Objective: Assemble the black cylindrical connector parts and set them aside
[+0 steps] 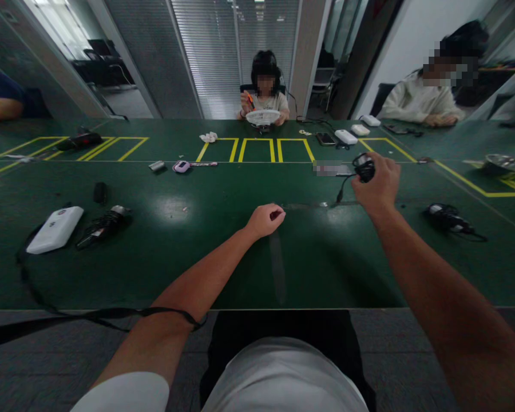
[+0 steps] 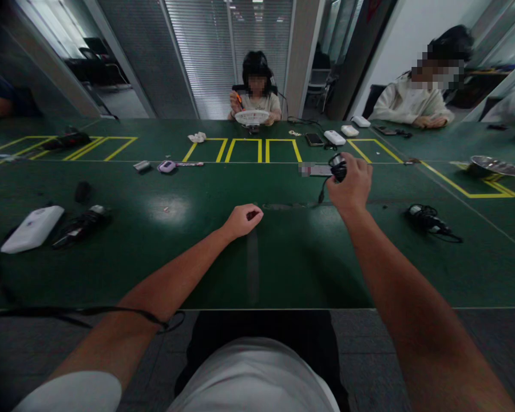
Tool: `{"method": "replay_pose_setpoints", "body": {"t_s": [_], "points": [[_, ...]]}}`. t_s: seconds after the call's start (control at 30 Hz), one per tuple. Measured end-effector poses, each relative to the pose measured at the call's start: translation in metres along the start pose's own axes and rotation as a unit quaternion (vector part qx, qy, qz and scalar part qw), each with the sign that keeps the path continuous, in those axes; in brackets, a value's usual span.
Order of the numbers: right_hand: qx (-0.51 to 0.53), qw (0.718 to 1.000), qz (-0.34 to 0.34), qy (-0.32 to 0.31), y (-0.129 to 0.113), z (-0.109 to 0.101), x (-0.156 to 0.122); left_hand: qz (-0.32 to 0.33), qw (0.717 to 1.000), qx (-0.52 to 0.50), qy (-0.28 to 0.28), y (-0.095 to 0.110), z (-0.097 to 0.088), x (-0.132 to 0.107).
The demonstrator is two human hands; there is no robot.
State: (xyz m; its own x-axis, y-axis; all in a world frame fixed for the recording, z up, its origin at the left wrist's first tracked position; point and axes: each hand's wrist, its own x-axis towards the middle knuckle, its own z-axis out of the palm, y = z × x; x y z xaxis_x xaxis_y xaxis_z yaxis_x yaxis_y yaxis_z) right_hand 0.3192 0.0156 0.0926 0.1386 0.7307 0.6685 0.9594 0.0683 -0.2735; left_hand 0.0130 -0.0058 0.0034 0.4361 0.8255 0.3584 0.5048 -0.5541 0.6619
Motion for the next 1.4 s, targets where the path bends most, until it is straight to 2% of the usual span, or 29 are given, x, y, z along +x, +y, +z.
{"method": "replay_pose_setpoints", "body": {"t_s": [0.07, 0.13, 0.27, 0.4, 0.5, 0.57, 0.73, 0.93, 1.03, 1.1, 1.23, 1.4], "points": [[0.068, 0.996, -0.055, -0.003, -0.033, 0.007, -0.012, -0.001, 0.998, -0.045, 0.032, 0.004, 0.005, 0.000], [0.131, 0.987, -0.090, -0.013, -0.064, 0.016, -0.033, -0.025, 0.989, -0.138, 0.050, 0.008, 0.014, 0.001], [0.205, 0.971, -0.114, -0.039, -0.106, 0.033, -0.071, -0.065, 0.925, -0.372, 0.050, 0.015, 0.035, 0.004], [0.237, 0.962, -0.122, -0.058, -0.110, 0.040, -0.083, -0.104, 0.856, -0.504, 0.035, 0.020, 0.045, 0.006], [0.247, 0.958, -0.126, -0.065, -0.101, 0.043, -0.085, -0.122, 0.829, -0.546, 0.023, 0.026, 0.047, 0.006], [0.255, 0.956, -0.124, -0.071, -0.096, 0.045, -0.088, -0.122, 0.831, -0.542, 0.019, 0.030, 0.048, 0.006], [0.288, 0.950, -0.095, -0.067, -0.095, 0.047, -0.094, -0.117, 0.858, -0.499, 0.021, 0.031, 0.052, 0.005], [0.352, 0.934, -0.004, -0.065, -0.092, 0.048, -0.089, -0.020, 0.932, -0.361, 0.003, 0.028, 0.057, 0.000], [0.381, 0.921, 0.029, -0.074, -0.093, 0.051, -0.091, 0.003, 0.951, -0.310, 0.008, 0.029, 0.061, -0.002], [0.388, 0.917, 0.026, -0.083, -0.098, 0.053, -0.094, -0.014, 0.950, -0.311, 0.028, 0.028, 0.064, -0.002], [0.399, 0.910, -0.011, -0.113, -0.110, 0.056, -0.102, -0.056, 0.931, -0.350, 0.085, 0.022, 0.066, 0.003], [0.423, 0.892, -0.036, -0.153, -0.112, 0.060, -0.105, -0.062, 0.919, -0.363, 0.143, 0.019, 0.059, 0.006]]}}
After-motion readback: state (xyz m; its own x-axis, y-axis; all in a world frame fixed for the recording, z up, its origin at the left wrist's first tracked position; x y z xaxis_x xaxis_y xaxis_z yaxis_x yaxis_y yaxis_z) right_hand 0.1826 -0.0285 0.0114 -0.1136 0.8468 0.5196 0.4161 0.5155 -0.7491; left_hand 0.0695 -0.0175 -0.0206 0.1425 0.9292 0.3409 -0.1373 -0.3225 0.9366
